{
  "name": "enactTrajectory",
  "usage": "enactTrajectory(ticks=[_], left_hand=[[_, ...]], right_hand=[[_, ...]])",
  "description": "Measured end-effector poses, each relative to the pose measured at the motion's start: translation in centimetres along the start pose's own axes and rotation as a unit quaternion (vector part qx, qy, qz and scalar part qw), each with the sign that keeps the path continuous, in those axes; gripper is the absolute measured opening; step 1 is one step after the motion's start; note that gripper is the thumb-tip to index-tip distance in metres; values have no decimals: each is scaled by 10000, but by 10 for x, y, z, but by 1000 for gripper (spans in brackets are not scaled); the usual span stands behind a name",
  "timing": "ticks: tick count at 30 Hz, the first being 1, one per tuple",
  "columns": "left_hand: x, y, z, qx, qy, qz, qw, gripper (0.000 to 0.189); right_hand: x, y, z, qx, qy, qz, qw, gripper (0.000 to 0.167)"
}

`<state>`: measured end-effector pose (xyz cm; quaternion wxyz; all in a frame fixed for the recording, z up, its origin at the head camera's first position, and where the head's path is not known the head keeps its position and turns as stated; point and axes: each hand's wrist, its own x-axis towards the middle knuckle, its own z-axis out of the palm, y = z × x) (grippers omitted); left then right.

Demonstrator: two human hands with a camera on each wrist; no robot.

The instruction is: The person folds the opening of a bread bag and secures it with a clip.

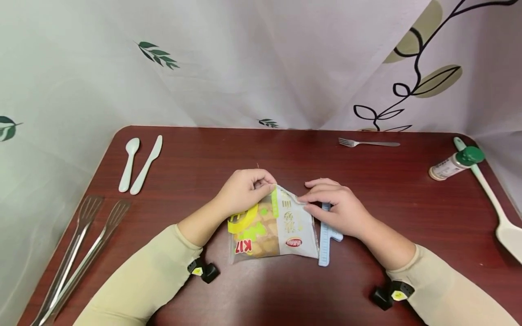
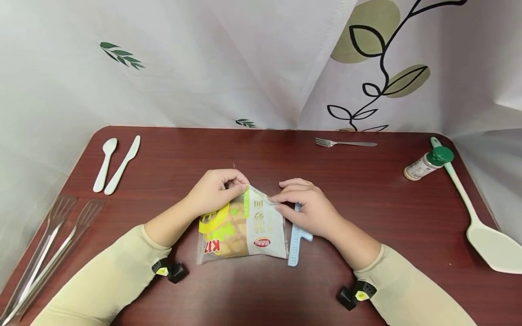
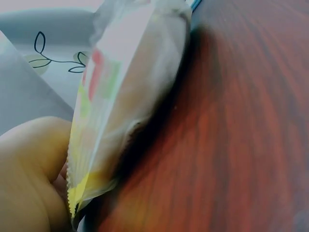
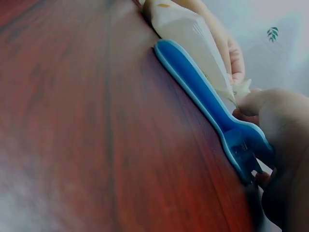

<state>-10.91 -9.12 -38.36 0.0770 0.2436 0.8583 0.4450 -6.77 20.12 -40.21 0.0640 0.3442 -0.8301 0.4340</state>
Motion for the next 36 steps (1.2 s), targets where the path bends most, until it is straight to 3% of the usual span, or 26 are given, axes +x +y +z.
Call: enactTrajectory(ticks=[6, 13, 17, 20, 25, 30, 36], left_hand=[[0, -2, 2, 80, 159, 100, 9998, 7], [-1, -1, 0, 645, 87, 480, 9967, 12], [3, 5, 4, 959, -113, 512, 9940, 22], [6, 7, 7, 783, -418, 266, 9957, 18], [11, 7, 8, 107, -773, -202, 9967, 10], [12, 6, 5, -169, -1002, -265, 9945, 11], [11, 5, 5, -282, -1209, -209, 9920, 15]], right_hand=[[0, 2, 0, 5, -203, -177, 9996, 35], [-1, 5, 2, 139, -535, -259, 9981, 39], [-1, 6, 0, 73, -628, -436, 9970, 41], [-1, 6, -1, 120, -666, -488, 9965, 41], [-1, 5, -2, 552, -430, -90, 9975, 34], [2, 3, -2, 513, 17, 661, 9965, 25], [4, -1, 0, -18, -395, 966, 9945, 15]])
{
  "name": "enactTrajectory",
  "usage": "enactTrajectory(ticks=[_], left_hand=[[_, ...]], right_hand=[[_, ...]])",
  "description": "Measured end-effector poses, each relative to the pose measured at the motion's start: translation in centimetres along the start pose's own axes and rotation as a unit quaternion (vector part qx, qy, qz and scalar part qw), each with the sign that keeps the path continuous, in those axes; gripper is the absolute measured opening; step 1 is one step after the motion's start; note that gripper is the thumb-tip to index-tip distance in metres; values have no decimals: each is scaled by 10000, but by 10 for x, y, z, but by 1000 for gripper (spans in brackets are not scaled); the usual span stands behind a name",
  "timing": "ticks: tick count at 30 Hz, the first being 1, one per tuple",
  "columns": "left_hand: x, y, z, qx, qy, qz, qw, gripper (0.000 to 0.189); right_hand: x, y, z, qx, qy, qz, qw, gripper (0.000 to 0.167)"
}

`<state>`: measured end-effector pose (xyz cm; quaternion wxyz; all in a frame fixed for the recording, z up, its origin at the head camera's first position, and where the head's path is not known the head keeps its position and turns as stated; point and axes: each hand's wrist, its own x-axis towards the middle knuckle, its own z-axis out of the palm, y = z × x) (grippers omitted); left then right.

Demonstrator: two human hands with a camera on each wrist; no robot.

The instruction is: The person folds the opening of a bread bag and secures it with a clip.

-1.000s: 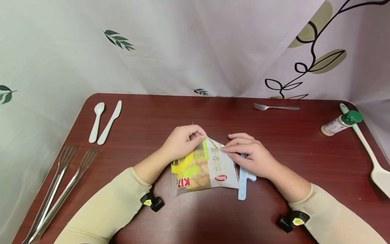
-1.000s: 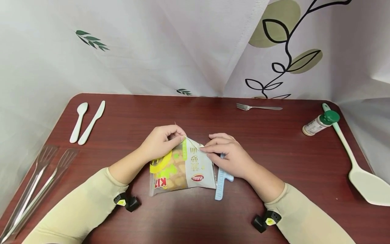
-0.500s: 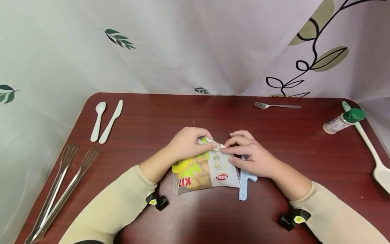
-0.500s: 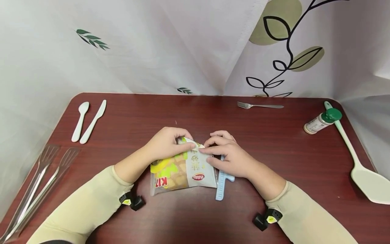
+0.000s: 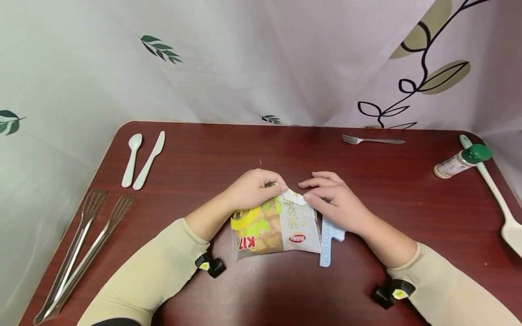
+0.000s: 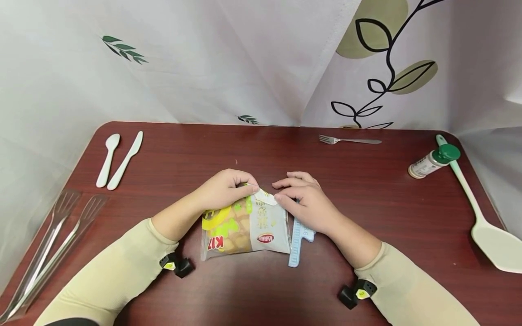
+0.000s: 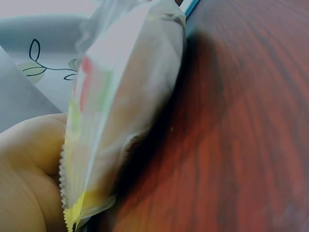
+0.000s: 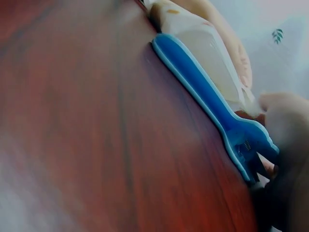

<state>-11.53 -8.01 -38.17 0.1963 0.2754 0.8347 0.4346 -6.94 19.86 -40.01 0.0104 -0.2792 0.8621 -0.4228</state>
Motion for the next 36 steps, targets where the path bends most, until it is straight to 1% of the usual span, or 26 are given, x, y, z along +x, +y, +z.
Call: enactTrajectory(ticks=[3, 5, 9, 14, 17, 21, 24, 26, 28, 32, 36], left_hand=[[0, 0, 0, -4, 16, -24, 10000, 17], [0, 0, 0, 14, 110, -84, 9999, 17], [-1, 3, -1, 81, 181, -142, 9997, 13], [0, 4, -1, 15, 37, -158, 9999, 12], [1, 4, -2, -72, -21, -190, 9998, 19], [1, 4, -3, 3, -91, -145, 9999, 31], [2, 4, -3, -1, -142, -161, 9998, 36], [2, 4, -4, -49, -157, -184, 9997, 35], [2, 4, -4, -119, -156, -202, 9996, 33], [1, 3, -3, -250, -149, -191, 9994, 23], [0, 2, -1, -223, -203, -86, 9995, 10]], right_hand=[[0, -2, 0, -160, -151, 46, 9997, 13], [0, -3, 0, -161, -175, 41, 9997, 15], [1, -4, 1, -126, -209, 71, 9997, 21], [1, -4, 0, -2, -224, 168, 9996, 23], [1, -6, 0, 82, -148, 198, 9997, 28], [1, -7, 0, 167, -48, 251, 9995, 33], [1, -6, 0, 175, -71, 241, 9995, 26], [0, -5, 0, 152, -117, 216, 9996, 20], [0, -4, -1, 92, -179, 171, 9997, 18], [1, -3, -1, -11, -280, 74, 9996, 19], [1, -2, 0, -28, -328, 52, 9994, 23]])
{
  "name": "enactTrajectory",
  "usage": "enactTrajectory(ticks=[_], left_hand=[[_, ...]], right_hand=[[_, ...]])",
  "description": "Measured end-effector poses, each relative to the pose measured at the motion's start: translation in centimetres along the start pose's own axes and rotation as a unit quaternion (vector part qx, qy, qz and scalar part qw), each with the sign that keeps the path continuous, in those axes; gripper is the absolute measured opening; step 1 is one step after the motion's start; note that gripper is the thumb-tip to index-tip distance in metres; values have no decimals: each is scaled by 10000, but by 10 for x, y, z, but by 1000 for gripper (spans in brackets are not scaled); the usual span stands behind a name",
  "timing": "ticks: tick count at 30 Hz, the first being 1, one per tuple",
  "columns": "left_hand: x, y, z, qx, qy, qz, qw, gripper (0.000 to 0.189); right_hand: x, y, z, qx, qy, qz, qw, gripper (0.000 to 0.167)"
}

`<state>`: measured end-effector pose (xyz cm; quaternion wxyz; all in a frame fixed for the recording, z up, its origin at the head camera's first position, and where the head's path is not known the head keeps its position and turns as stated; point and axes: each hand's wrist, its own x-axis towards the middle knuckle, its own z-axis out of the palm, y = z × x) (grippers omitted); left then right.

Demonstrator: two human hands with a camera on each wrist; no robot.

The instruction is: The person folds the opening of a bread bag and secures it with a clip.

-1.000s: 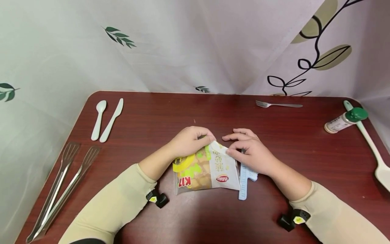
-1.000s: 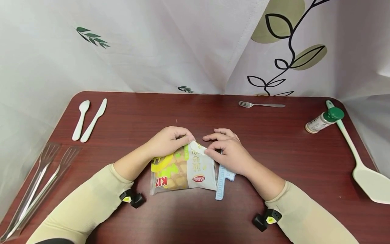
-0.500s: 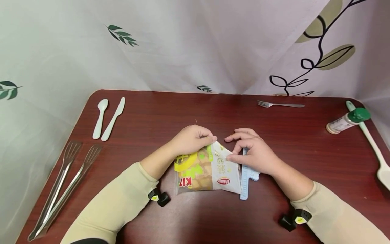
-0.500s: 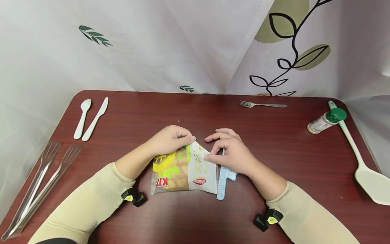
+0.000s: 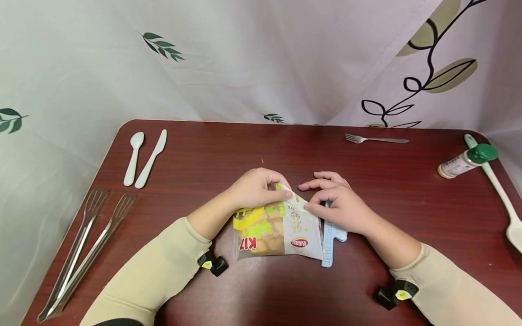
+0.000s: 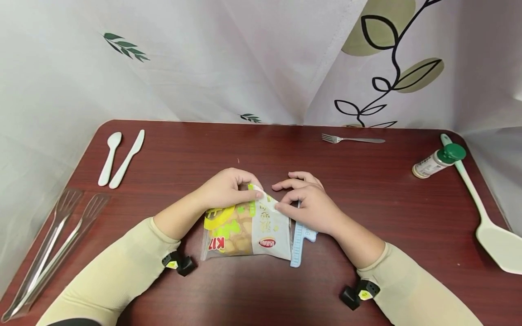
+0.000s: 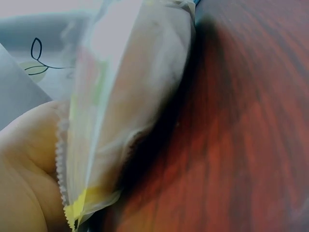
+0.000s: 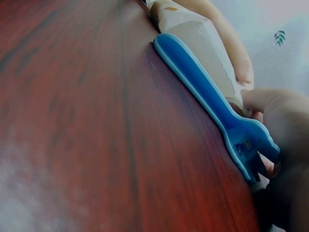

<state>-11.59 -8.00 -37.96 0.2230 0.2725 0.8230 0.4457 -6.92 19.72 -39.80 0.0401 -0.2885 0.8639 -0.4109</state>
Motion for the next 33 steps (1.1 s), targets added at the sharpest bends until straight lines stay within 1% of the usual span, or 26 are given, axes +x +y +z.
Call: enactTrajectory(ticks=[3, 9, 15, 21, 27, 33], left_hand=[[0, -1, 1, 110, 10, 63, 9999, 8], [1, -1, 4, 229, 111, 73, 9996, 10], [1, -1, 5, 394, 299, 40, 9988, 11], [1, 0, 6, 304, 442, 13, 9986, 12], [0, -1, 6, 257, 483, 21, 9985, 12], [0, -2, 7, 479, 458, 160, 9977, 10]], right_hand=[[0, 0, 1, 5, -17, 35, 10000, 27], [0, -1, 1, -19, 22, 27, 10000, 33], [0, -1, 2, 3, 110, -61, 9999, 35], [0, 0, 2, 33, 123, -103, 9999, 38], [0, -2, 1, 7, 54, -99, 9999, 38], [0, -1, 1, -83, -32, -202, 9998, 39]])
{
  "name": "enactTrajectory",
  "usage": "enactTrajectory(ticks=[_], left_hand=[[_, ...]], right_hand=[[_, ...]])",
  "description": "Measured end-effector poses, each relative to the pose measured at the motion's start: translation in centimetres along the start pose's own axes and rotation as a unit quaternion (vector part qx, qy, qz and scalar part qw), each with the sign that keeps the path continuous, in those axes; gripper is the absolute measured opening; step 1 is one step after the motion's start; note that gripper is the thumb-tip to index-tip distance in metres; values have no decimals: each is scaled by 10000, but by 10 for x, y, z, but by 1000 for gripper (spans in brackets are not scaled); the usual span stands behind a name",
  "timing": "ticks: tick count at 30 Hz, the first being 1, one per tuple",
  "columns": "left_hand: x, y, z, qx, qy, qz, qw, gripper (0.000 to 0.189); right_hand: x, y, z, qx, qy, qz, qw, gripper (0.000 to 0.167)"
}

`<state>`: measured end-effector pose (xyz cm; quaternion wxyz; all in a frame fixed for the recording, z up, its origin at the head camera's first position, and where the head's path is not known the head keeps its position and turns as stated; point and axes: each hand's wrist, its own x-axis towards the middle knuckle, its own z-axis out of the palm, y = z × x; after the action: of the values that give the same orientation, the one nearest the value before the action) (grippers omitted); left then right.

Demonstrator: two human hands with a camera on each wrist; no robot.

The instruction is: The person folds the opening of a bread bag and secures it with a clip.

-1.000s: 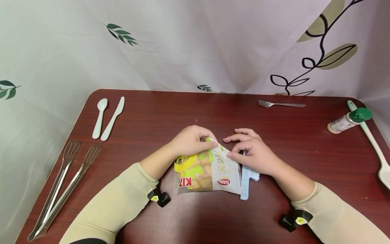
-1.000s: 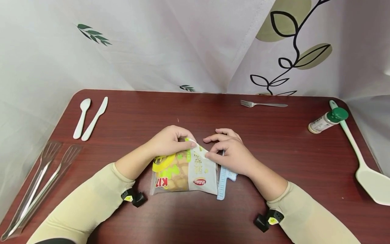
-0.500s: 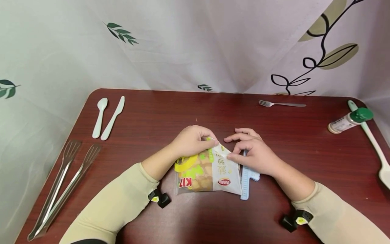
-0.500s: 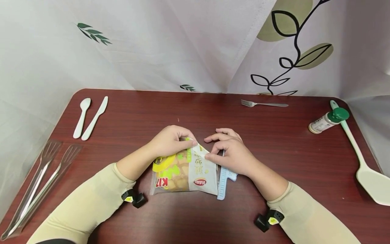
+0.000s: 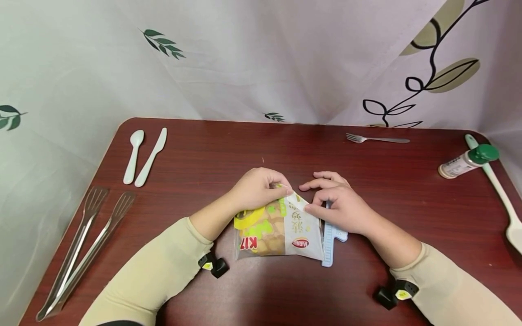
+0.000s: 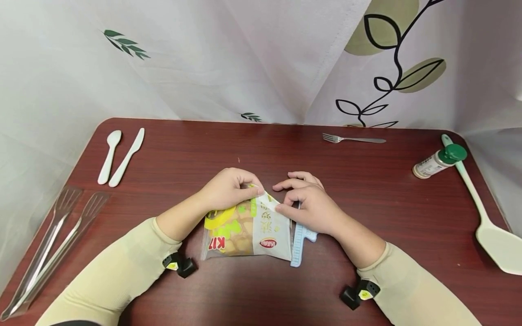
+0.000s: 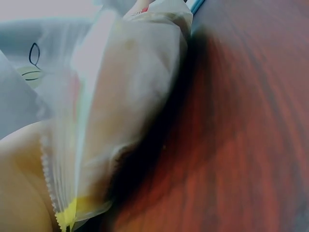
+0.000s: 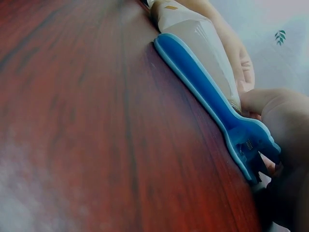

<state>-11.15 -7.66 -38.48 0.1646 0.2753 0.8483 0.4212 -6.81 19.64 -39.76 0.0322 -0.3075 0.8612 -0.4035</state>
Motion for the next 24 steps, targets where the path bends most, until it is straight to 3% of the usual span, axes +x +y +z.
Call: enactTrajectory(ticks=[6, 10, 17, 21, 24], left_hand=[[-1, 1, 0, 19, 155, -22, 9999, 10], [-1, 1, 0, 58, 380, -95, 9992, 9], [-2, 0, 0, 161, 482, -105, 9987, 9], [-2, -1, 1, 166, 441, -149, 9988, 10], [-2, -2, 1, 176, 417, -151, 9989, 10]], right_hand=[[0, 1, 1, -58, 162, 25, 9998, 30], [0, 2, 1, 101, 672, 86, 9976, 14], [1, 2, -4, 258, 1416, 190, 9894, 15], [-1, 4, -11, -188, 1744, 674, 9822, 12], [-2, 6, -18, -546, 1733, 1177, 9763, 20]])
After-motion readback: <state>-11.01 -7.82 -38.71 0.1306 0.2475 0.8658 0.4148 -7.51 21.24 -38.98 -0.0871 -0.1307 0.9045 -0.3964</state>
